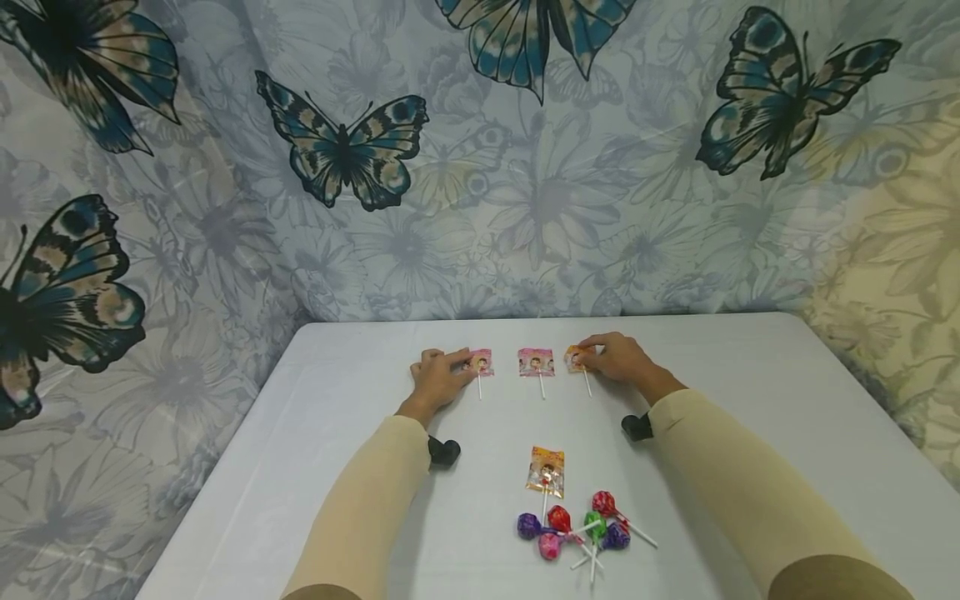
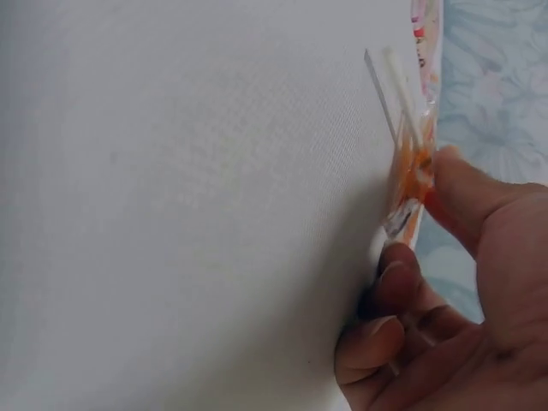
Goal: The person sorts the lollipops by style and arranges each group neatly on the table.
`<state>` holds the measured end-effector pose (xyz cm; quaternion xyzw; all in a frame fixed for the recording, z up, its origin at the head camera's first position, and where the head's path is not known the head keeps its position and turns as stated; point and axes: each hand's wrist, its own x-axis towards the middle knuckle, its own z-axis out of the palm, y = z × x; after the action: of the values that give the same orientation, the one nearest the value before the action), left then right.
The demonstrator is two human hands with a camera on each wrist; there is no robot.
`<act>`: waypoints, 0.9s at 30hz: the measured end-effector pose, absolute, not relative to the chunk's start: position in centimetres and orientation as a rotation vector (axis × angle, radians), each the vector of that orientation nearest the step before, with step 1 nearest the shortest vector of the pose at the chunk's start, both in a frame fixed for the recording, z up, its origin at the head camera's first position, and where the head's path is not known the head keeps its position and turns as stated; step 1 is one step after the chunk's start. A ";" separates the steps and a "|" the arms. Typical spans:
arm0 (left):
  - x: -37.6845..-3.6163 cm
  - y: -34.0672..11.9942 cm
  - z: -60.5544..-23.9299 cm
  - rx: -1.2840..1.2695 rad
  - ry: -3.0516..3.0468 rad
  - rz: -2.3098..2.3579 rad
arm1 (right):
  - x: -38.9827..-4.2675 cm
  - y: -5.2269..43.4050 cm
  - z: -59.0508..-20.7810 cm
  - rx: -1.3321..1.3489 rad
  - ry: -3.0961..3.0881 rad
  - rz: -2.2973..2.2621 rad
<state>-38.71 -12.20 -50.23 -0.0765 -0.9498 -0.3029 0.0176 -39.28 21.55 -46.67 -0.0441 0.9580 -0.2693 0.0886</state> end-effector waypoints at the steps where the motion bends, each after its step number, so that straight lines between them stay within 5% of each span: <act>1: -38.7 -12.1 -50.2 -0.241 -2.950 -0.941 | -39.1 21.6 -46.6 -0.121 2.855 -0.810; 27: -38.3 -12.1 -49.8 -0.233 -2.958 -0.939 | -31.5 21.7 -47.1 -0.210 2.700 -1.303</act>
<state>-38.32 -12.09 -49.81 -0.0748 -0.9504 -0.3017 0.0149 -31.49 21.73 -47.05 -0.0695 0.8963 -0.4326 0.0678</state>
